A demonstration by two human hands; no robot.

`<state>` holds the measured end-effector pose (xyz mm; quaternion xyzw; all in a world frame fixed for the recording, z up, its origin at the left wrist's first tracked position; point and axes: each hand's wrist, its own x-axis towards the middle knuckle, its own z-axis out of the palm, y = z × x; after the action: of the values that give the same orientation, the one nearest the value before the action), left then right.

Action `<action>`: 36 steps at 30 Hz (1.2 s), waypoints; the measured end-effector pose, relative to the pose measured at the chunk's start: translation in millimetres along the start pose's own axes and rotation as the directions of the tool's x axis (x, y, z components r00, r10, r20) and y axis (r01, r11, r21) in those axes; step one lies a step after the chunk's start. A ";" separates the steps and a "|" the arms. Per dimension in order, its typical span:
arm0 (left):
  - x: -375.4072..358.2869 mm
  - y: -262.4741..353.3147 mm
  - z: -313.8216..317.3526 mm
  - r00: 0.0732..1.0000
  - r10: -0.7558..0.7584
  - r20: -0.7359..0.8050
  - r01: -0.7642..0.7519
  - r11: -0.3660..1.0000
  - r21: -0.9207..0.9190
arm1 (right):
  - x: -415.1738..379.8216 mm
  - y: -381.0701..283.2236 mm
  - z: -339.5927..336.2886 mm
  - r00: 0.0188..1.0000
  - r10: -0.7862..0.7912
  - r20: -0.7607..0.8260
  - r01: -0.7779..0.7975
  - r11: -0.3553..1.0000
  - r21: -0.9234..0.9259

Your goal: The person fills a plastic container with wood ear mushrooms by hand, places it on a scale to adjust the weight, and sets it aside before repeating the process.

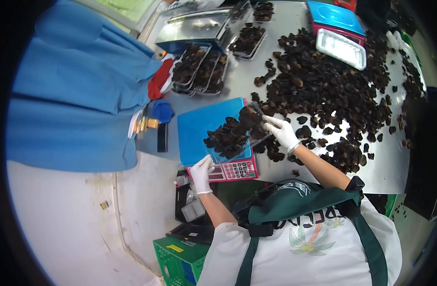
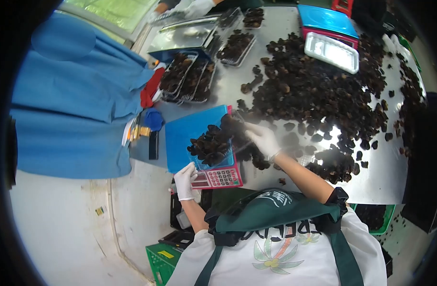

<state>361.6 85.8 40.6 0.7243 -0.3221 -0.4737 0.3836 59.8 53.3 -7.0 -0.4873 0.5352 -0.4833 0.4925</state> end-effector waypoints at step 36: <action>2.0 30.8 -55.7 0.854 0.166 -0.493 -0.272 0.950 -0.153 | -47.3 23.1 -87.5 0.991 0.024 0.133 0.099 0.539 -0.837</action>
<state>411.2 82.7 80.5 0.7300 -0.2457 -0.2674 0.5790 -26.7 105.1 -23.2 -0.7050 0.6580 -0.1452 0.2211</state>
